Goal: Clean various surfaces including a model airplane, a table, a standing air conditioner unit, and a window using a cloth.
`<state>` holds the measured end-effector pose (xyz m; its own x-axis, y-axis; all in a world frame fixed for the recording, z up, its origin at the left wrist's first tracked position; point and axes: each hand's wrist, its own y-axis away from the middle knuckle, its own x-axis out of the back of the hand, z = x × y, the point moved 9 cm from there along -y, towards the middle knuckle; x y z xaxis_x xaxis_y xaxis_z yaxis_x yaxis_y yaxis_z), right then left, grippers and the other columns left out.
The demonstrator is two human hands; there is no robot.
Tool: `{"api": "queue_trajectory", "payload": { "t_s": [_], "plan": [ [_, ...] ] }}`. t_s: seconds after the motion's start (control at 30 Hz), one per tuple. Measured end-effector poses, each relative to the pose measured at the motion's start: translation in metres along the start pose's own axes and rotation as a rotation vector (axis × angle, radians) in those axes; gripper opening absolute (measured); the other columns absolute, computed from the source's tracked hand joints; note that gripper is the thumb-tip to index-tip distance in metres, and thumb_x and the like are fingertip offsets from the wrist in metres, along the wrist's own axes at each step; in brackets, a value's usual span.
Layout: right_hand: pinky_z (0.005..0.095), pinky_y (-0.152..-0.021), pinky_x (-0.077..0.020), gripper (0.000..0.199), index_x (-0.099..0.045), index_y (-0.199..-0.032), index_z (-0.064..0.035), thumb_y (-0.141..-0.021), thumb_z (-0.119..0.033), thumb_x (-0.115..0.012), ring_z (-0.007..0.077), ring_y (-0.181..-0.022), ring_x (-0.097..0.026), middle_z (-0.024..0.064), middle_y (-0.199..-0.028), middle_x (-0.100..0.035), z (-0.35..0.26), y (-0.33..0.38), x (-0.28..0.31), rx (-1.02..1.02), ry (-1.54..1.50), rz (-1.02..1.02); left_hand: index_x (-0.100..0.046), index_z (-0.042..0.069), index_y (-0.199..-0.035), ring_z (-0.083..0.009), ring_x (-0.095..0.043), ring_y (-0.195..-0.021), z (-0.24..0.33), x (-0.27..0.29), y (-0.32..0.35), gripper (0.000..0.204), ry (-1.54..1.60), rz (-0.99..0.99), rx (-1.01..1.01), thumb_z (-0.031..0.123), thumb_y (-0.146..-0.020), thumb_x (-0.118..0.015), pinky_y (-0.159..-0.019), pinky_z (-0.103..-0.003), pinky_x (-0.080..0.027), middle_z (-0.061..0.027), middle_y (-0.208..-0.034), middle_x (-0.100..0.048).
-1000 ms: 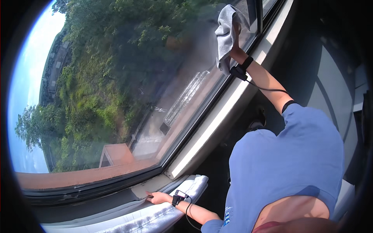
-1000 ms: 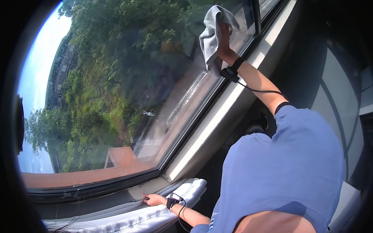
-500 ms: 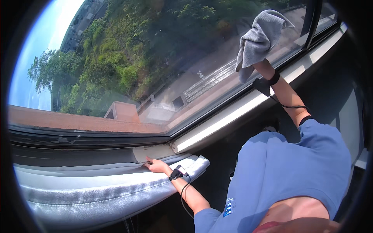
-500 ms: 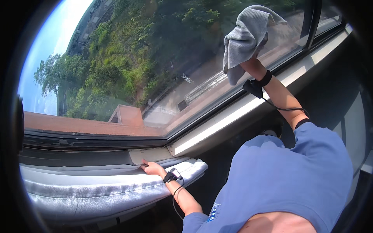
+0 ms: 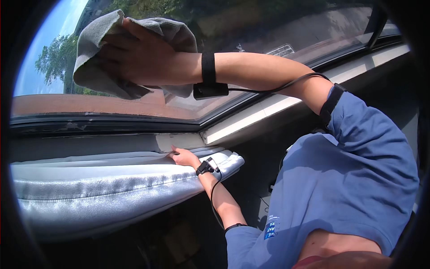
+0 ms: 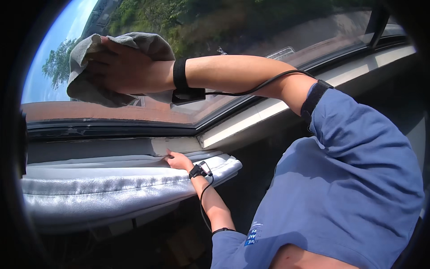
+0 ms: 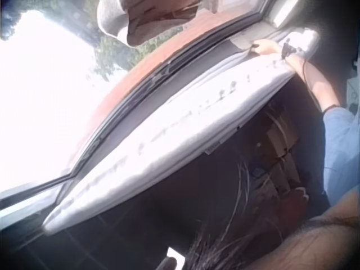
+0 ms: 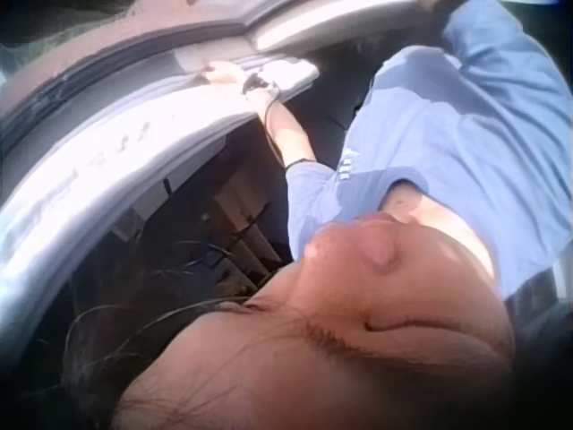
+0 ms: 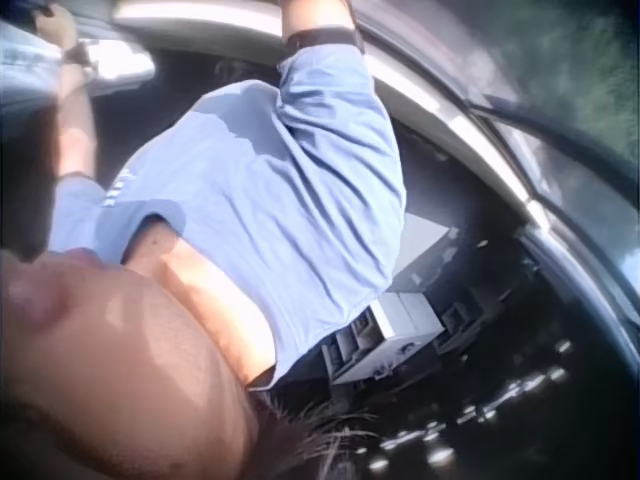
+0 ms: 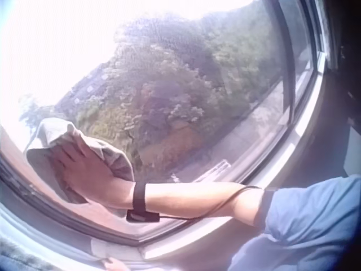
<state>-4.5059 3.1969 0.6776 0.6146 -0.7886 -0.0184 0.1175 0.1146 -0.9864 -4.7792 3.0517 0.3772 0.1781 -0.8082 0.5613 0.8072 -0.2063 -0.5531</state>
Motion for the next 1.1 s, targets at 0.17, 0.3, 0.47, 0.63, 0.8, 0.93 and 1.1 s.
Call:
{"api": "queue_trajectory", "payload": {
  "t_s": [0.17, 0.3, 0.47, 0.63, 0.8, 0.93, 1.1],
  "plan": [
    [0.0482, -0.114, -0.0056, 0.028, -0.063, -0.104, -0.0131, -0.078, -0.017, -0.052, 0.0151, -0.126, -0.038, 0.0007, -0.127, -0.051, -0.075, 0.027, -0.039, 0.244, -0.171, -0.233, -0.051, -0.004, -0.116, -0.0407, -0.062, -0.084, -0.015, -0.004, 0.001, 0.043, 0.062, -0.012, 0.01, 0.032, -0.093, -0.049, -0.07, -0.044, -0.049, -0.0259, -0.094, -0.063],
    [0.0446, -0.115, -0.007, 0.038, -0.056, -0.116, -0.0091, -0.079, -0.017, -0.049, 0.0154, -0.127, -0.037, 0.0026, -0.127, -0.05, -0.134, 0.113, -0.048, 0.441, -0.257, -0.361, -0.05, -0.002, -0.12, -0.0404, -0.062, -0.085, -0.024, -0.001, 0.005, 0.044, -0.053, -0.037, 0.126, 0.033, -0.093, -0.048, -0.07, -0.044, -0.049, -0.0249, -0.095, -0.064],
    [0.0404, -0.115, -0.0097, 0.029, -0.062, -0.103, -0.0069, -0.078, -0.012, -0.047, 0.0162, -0.119, -0.045, 0.0035, -0.116, -0.057, -0.173, 0.241, -0.066, 0.643, -0.463, -0.688, -0.048, -0.003, -0.122, -0.0415, -0.06, -0.089, 0.004, 0.002, 0.007, 0.046, 0.071, -0.023, 0.015, 0.032, -0.093, -0.047, -0.072, -0.044, -0.048, -0.0275, -0.099, -0.062],
    [0.0391, -0.114, -0.0143, 0.02, -0.064, -0.088, -0.0054, -0.072, -0.01, -0.051, 0.0194, -0.107, -0.052, 0.005, -0.1, -0.061, -0.128, 0.264, -0.039, 0.565, -0.521, -0.675, -0.049, -0.006, -0.119, -0.0422, -0.059, -0.091, 0.002, -0.001, 0.004, 0.046, 0.029, 0.008, -0.036, 0.031, -0.093, -0.049, -0.073, -0.045, -0.048, -0.029, -0.101, -0.06],
    [0.0426, -0.112, -0.0154, 0.018, -0.063, -0.086, -0.0102, -0.07, -0.008, -0.055, 0.0193, -0.103, -0.054, 0.0033, -0.1, -0.06, -0.018, 0.255, 0.012, 0.207, -0.497, -0.482, -0.051, -0.009, -0.115, -0.0434, -0.058, -0.091, -0.019, 0.007, 0.001, 0.043, 0.039, 0.05, -0.086, 0.027, -0.092, -0.051, -0.073, -0.045, -0.048, -0.0292, -0.103, -0.059],
    [0.0504, -0.104, -0.0225, 0.02, -0.066, -0.087, -0.0161, -0.069, -0.02, -0.061, 0.0204, -0.101, -0.054, 0.0009, -0.101, -0.06, 0.117, 0.289, 0.009, -1.043, -0.932, -0.641, -0.048, -0.01, -0.117, -0.0438, -0.058, -0.091, -0.016, -0.009, 0.001, 0.045, 0.041, 0.019, -0.106, 0.027, -0.093, -0.051, -0.074, -0.046, -0.048, -0.0298, -0.105, -0.058],
    [0.0616, -0.1, -0.0202, 0.025, -0.065, -0.091, -0.0161, -0.068, -0.026, -0.063, 0.0273, -0.097, -0.055, 0.0059, -0.092, -0.059, 0.094, 0.179, 0.036, -0.047, -0.071, -0.521, -0.042, -0.01, -0.124, -0.0433, -0.058, -0.091, -0.021, -0.008, 0.002, 0.049, 0.015, 0.047, -0.031, 0.027, -0.093, -0.05, -0.073, -0.046, -0.049, -0.0305, -0.106, -0.057]
  ]
}}
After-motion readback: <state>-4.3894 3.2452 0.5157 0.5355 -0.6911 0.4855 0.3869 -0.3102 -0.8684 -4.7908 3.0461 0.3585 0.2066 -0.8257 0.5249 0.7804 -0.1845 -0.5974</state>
